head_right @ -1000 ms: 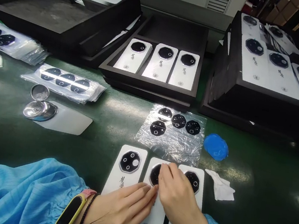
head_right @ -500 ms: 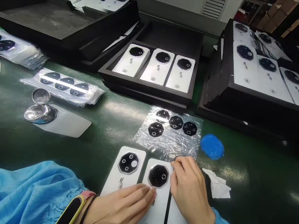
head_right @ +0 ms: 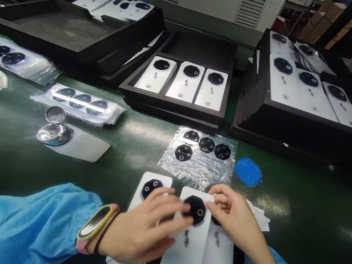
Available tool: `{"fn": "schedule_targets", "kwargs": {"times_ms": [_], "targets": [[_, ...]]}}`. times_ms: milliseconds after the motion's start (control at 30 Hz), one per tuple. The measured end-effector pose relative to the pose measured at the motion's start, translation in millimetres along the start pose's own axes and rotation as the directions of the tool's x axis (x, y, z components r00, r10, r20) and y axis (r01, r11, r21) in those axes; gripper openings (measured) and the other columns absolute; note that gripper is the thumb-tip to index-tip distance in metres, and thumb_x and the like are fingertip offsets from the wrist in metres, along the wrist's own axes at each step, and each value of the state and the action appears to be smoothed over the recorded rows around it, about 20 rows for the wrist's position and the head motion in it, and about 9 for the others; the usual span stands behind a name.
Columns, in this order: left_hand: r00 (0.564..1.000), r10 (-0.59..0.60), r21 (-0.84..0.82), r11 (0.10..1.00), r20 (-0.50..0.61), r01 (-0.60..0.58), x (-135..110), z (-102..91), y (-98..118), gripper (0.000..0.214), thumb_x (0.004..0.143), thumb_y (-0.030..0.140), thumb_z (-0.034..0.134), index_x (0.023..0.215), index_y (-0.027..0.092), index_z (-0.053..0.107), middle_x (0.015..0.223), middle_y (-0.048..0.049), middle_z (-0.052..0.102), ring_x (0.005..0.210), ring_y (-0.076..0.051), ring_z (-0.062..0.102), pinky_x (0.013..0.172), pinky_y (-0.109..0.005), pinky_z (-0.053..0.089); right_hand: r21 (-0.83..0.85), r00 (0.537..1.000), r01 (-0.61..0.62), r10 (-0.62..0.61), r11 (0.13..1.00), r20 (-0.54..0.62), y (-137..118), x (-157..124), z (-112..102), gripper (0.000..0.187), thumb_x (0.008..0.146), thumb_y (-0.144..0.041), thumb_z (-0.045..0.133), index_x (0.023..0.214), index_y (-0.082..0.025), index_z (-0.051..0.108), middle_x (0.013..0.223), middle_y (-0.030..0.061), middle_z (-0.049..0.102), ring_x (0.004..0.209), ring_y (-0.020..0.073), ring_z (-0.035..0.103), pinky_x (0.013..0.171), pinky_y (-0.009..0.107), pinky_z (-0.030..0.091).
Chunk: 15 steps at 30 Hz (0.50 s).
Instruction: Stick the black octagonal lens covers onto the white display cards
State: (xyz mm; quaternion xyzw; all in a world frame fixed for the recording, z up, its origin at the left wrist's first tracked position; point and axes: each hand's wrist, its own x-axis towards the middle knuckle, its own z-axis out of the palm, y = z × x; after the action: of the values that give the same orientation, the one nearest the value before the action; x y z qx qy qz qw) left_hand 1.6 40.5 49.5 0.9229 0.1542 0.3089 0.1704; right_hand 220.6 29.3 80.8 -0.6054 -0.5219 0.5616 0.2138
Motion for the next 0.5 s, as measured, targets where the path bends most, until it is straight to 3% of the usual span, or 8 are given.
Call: {"fn": "schedule_targets", "kwargs": {"times_ms": [33,100,167,233,300,400,500], "targets": [[0.990,-0.136,-0.097,0.986,-0.036,0.132,5,-4.4,-4,0.035,0.092,0.023,0.041,0.123,0.008,0.045,0.115,-0.0140,0.055,0.103,-0.022,0.051,0.093,-0.039,0.043,0.044,1.000,0.010,-0.009,0.999,-0.022,-2,-1,-1,0.024,0.077,-0.044,0.057,0.081,-0.021,0.052,0.055,-0.0043,0.055,0.051,0.0111,0.048,0.048,0.023,0.039],[0.910,-0.415,-0.344,0.854,0.002,0.390,14,-12.2,-11,0.040,0.093,0.032,0.041,0.126,0.010,0.039,0.111,-0.0139,0.054,0.095,-0.020,0.053,0.080,-0.033,0.048,0.115,0.997,0.045,-0.037,0.992,-0.070,-3,-4,-1,0.027,0.076,-0.046,0.061,0.083,-0.020,0.055,0.059,-0.0027,0.059,0.053,0.0121,0.053,0.049,0.023,0.042],[0.803,-0.555,-0.566,0.599,0.216,0.566,21,-16.7,-16,0.036,0.093,0.038,0.038,0.116,0.011,0.046,0.091,-0.0074,0.058,0.077,-0.016,0.055,0.068,-0.028,0.048,0.139,0.987,0.097,-0.078,0.986,-0.137,-3,-8,3,0.027,0.076,-0.046,0.063,0.084,-0.021,0.056,0.059,-0.0024,0.060,0.051,0.0122,0.054,0.047,0.023,0.043],[0.731,-0.519,-0.661,0.362,0.442,0.657,24,-17.0,-17,0.039,0.093,0.046,0.036,0.095,0.012,0.054,0.071,-0.0015,0.054,0.062,-0.013,0.052,0.059,-0.025,0.045,0.114,0.967,0.162,-0.135,0.980,-0.215,-1,-10,7,0.026,0.076,-0.045,0.064,0.084,-0.021,0.057,0.058,-0.0022,0.059,0.048,0.0117,0.053,0.044,0.023,0.044],[0.697,-0.459,-0.677,0.242,0.551,0.695,24,-15.0,-15,0.045,0.090,0.053,0.039,0.080,0.013,0.055,0.065,-0.0012,0.053,0.060,-0.013,0.053,0.056,-0.025,0.045,0.099,0.949,0.211,-0.180,0.973,-0.259,1,-11,12,0.025,0.077,-0.044,0.064,0.084,-0.021,0.057,0.057,-0.0021,0.059,0.045,0.0113,0.053,0.042,0.022,0.044],[0.680,-0.444,-0.682,0.186,0.584,0.707,21,-12.9,-10,0.047,0.086,0.057,0.044,0.077,0.012,0.055,0.072,-0.0057,0.059,0.068,-0.018,0.059,0.058,-0.026,0.048,0.159,0.946,0.242,-0.196,0.957,-0.256,3,-12,16,0.025,0.079,-0.044,0.064,0.089,-0.021,0.058,0.054,-0.0037,0.057,0.042,0.0104,0.052,0.040,0.021,0.044],[0.682,-0.451,-0.696,0.168,0.576,0.698,19,-14.5,-7,0.047,0.085,0.056,0.043,0.080,0.010,0.055,0.077,-0.0090,0.062,0.070,-0.019,0.060,0.058,-0.027,0.048,0.271,0.966,0.230,-0.186,0.935,-0.180,4,-12,18,0.031,0.080,-0.048,0.063,0.091,-0.020,0.059,0.051,-0.0044,0.056,0.038,0.0096,0.050,0.037,0.020,0.042]]}}
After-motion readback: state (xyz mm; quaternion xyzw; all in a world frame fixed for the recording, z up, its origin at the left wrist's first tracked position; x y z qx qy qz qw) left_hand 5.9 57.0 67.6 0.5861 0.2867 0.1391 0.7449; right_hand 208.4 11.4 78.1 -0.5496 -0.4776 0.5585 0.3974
